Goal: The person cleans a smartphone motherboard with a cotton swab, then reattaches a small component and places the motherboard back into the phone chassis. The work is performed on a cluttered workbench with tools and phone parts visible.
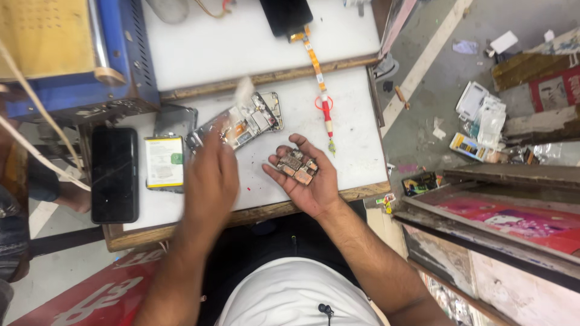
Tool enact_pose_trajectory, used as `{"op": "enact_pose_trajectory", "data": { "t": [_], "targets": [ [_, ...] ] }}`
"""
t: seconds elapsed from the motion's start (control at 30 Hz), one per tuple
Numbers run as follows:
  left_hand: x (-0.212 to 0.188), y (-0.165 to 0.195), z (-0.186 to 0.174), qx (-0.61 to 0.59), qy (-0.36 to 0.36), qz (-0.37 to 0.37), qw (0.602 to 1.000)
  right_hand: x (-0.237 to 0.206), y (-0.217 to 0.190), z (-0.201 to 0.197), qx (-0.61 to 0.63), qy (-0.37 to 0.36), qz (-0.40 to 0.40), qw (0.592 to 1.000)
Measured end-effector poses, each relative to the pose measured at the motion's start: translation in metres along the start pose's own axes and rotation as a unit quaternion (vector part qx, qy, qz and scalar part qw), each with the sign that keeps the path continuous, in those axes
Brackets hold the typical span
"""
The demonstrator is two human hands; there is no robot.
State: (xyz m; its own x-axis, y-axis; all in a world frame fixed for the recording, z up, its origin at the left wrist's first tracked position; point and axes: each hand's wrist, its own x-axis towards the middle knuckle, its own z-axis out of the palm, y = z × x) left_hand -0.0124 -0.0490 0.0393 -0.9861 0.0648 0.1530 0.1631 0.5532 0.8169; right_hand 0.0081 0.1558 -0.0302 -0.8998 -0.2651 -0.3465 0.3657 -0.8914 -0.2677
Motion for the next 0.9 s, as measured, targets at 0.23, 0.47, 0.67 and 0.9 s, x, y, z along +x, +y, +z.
{"op": "enact_pose_trajectory", "data": {
  "t": [0.23, 0.47, 0.67, 0.9],
  "targets": [
    [-0.107, 0.005, 0.033, -0.043, -0.074, -0.04, 0.995, -0.011, 0.005, 0.016, 0.006, -0.067, -0.097, 0.993],
    [-0.108, 0.012, 0.051, -0.032, -0.071, 0.003, 0.997, -0.024, 0.013, 0.036, -0.056, -0.088, -0.18, 0.978],
    [-0.099, 0.028, 0.071, -0.071, -0.073, 0.03, 0.994, -0.025, 0.012, 0.032, -0.059, -0.071, -0.222, 0.971],
    [-0.085, 0.039, 0.073, -0.152, -0.082, 0.003, 0.985, -0.019, 0.007, 0.032, -0.038, -0.025, -0.233, 0.971]
  ]
}}
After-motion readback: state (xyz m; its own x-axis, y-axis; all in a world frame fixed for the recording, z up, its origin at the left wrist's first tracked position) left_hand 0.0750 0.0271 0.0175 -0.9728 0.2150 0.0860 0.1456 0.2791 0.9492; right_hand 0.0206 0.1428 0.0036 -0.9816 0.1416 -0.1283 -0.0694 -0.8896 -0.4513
